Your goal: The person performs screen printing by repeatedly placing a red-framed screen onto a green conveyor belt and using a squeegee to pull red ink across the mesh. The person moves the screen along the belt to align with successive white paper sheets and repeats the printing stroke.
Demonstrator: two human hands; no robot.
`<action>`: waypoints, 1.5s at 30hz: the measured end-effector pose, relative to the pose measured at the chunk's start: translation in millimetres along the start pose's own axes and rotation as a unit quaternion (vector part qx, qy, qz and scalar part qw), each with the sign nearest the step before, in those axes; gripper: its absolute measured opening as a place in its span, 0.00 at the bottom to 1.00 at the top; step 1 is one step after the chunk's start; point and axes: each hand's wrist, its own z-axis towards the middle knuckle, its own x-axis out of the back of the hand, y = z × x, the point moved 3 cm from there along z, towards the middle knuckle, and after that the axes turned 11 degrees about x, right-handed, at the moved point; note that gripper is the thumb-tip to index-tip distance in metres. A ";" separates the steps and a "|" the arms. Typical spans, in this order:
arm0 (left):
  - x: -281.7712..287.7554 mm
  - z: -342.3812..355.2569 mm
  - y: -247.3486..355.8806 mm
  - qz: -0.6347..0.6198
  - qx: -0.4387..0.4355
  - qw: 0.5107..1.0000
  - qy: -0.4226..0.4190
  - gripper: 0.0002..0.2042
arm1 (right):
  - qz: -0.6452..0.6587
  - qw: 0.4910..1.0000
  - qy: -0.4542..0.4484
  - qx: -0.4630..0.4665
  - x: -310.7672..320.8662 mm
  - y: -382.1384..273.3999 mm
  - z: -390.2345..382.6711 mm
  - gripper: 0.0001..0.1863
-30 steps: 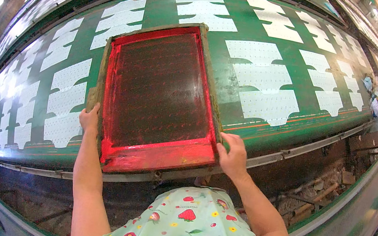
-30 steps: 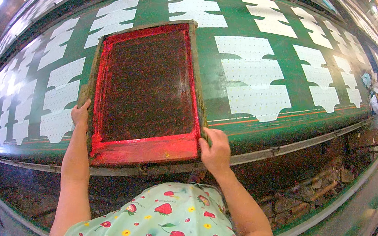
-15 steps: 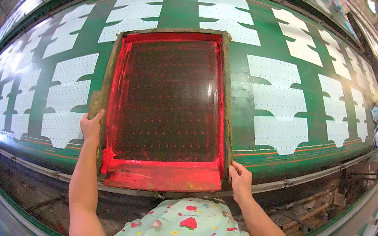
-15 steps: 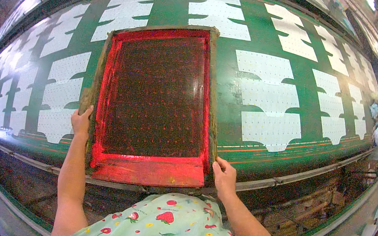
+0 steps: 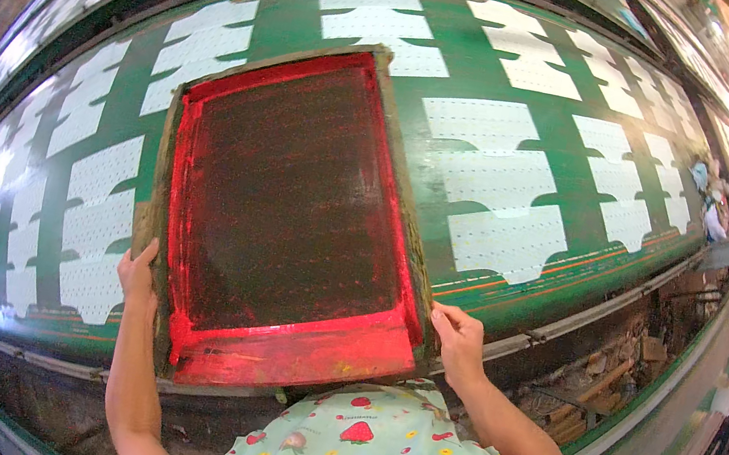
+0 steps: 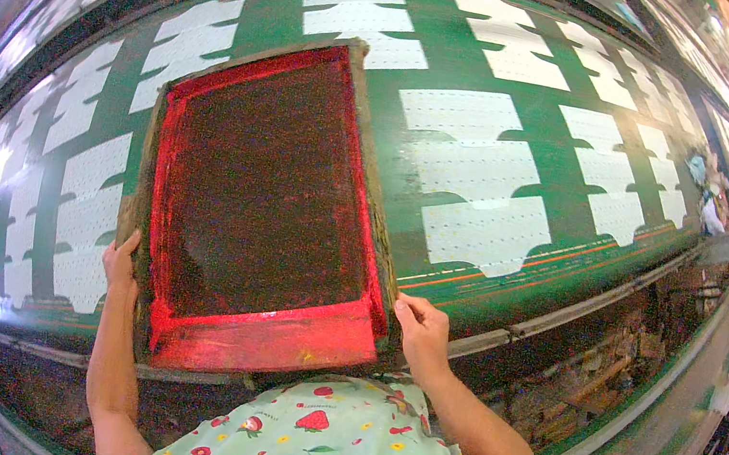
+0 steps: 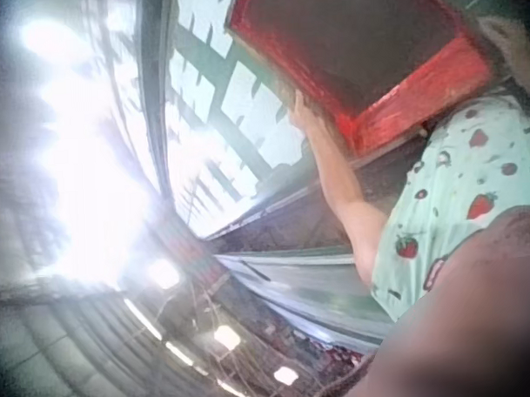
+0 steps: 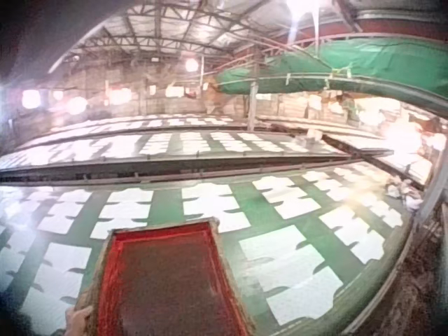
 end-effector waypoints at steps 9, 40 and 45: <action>-147.5 -72.8 -4.6 -0.039 -0.090 0.995 -0.029 0.18 | -0.073 0.994 0.066 0.057 128.8 16.0 78.8 0.16; -439.6 -245.3 -127.4 0.124 -0.153 0.978 0.066 0.20 | -0.445 0.773 -0.174 0.416 370.9 -22.6 111.8 0.27; -439.7 -238.6 -129.0 0.167 -0.166 0.966 0.104 0.23 | -0.423 0.703 -0.331 0.466 308.6 -33.0 91.8 0.28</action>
